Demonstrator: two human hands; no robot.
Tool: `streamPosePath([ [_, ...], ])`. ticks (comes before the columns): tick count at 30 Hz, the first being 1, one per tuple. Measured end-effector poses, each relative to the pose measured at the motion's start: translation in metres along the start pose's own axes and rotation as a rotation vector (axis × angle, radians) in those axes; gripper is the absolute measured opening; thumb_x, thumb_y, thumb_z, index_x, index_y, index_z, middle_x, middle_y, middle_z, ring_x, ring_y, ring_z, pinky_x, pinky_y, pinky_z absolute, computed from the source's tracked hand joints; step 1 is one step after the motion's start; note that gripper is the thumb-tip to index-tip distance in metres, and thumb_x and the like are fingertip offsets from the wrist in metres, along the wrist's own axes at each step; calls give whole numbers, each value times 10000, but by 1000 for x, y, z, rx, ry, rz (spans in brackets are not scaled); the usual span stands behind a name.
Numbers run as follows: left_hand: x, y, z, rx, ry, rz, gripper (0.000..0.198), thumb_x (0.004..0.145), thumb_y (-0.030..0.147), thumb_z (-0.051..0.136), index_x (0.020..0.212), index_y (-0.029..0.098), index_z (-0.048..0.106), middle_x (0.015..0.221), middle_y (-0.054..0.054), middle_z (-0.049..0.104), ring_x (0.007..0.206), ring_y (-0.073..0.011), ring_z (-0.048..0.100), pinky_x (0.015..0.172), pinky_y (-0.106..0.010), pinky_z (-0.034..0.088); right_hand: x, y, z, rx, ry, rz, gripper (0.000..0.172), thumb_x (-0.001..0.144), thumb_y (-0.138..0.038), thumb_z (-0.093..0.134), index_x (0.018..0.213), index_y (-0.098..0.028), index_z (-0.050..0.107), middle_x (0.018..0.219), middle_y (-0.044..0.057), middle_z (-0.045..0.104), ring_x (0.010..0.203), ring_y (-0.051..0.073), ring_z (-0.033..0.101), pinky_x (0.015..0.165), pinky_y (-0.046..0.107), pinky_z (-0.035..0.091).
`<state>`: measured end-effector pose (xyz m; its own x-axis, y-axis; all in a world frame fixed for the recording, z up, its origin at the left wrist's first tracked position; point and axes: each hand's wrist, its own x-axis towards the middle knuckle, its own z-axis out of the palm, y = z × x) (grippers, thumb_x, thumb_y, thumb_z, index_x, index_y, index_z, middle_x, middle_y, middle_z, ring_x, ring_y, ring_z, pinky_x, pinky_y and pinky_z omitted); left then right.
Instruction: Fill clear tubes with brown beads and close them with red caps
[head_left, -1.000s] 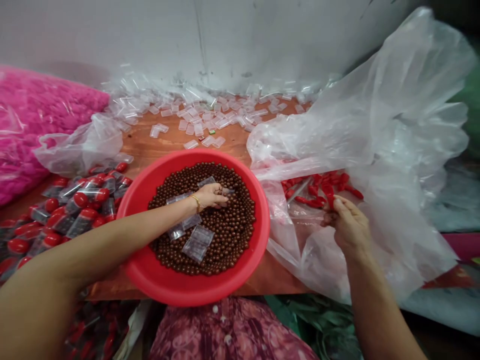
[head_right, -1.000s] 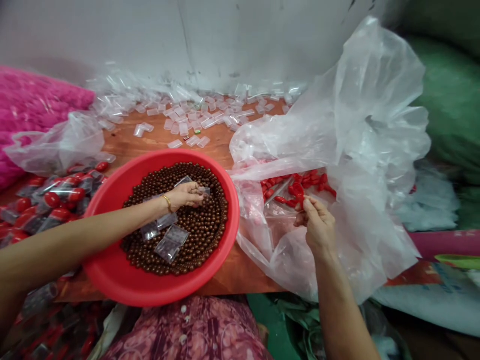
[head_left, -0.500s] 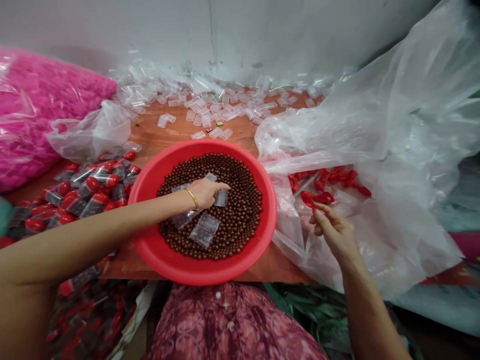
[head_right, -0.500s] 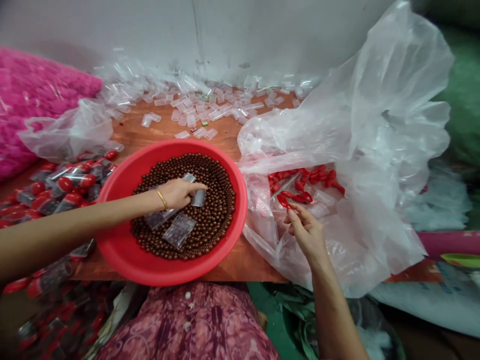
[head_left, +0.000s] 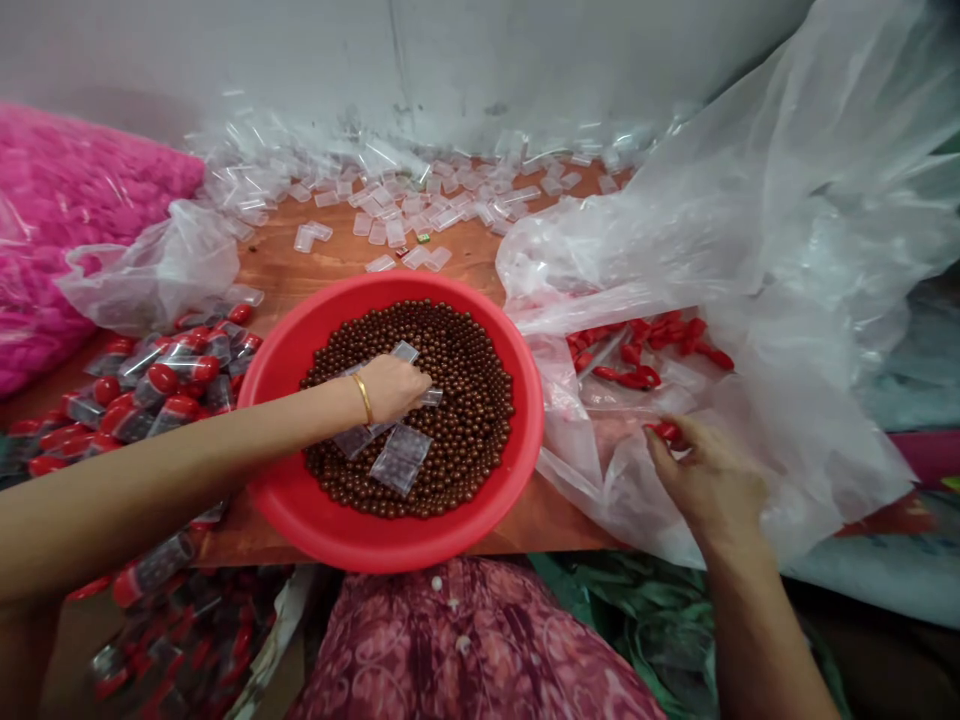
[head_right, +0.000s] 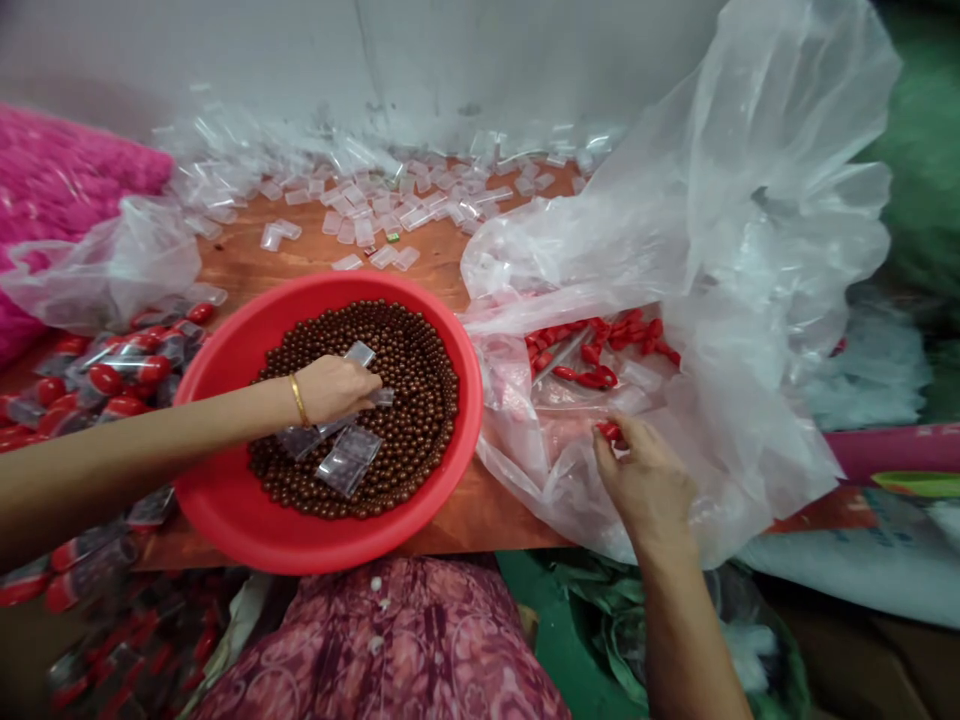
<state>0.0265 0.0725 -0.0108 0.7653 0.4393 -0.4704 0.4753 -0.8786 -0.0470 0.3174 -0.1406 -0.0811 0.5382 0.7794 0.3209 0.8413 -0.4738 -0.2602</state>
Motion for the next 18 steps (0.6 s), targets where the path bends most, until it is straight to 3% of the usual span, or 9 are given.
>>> streamPosePath([
  [4,16,14,-5,-152,-19,-129,190,830,259,510,850,133,651,908,-127,685,923,-249,630,756,-292,442,0,-2,16,62,-41,-112,330,824,-462,461,824,-200,662,766,76,605,677,200,547,616,310,412],
  [8,48,18,-2,-570,-28,-241,70,719,203,629,673,152,616,761,-65,672,921,-240,630,797,-284,455,0,-7,37,233,-74,-137,300,808,-464,479,779,-200,618,825,84,613,793,228,559,744,366,439],
  [11,60,14,6,-841,-72,-263,116,749,224,604,663,150,580,618,-5,604,642,-155,618,672,-256,478,-3,-12,45,405,-150,19,304,813,-468,472,844,-189,590,764,61,612,705,205,555,668,341,443],
  [13,62,10,14,-1154,-115,-237,129,773,262,597,746,138,575,635,18,576,484,-91,531,580,-243,471,-6,-16,47,524,-144,138,313,820,-472,462,876,-185,573,738,42,595,668,185,542,630,320,439],
  [16,60,2,28,-1599,-134,-154,241,720,264,673,896,135,571,761,19,581,474,-41,494,567,-223,472,-7,-18,46,676,-46,265,322,814,-481,461,905,-186,551,714,14,552,633,158,512,615,308,435],
  [18,59,-2,35,-1725,-93,-97,343,678,260,714,968,144,572,830,7,596,529,-43,525,585,-214,476,-7,-17,43,769,-30,309,326,820,-487,455,926,-190,535,669,-16,503,564,132,468,561,286,415],
])
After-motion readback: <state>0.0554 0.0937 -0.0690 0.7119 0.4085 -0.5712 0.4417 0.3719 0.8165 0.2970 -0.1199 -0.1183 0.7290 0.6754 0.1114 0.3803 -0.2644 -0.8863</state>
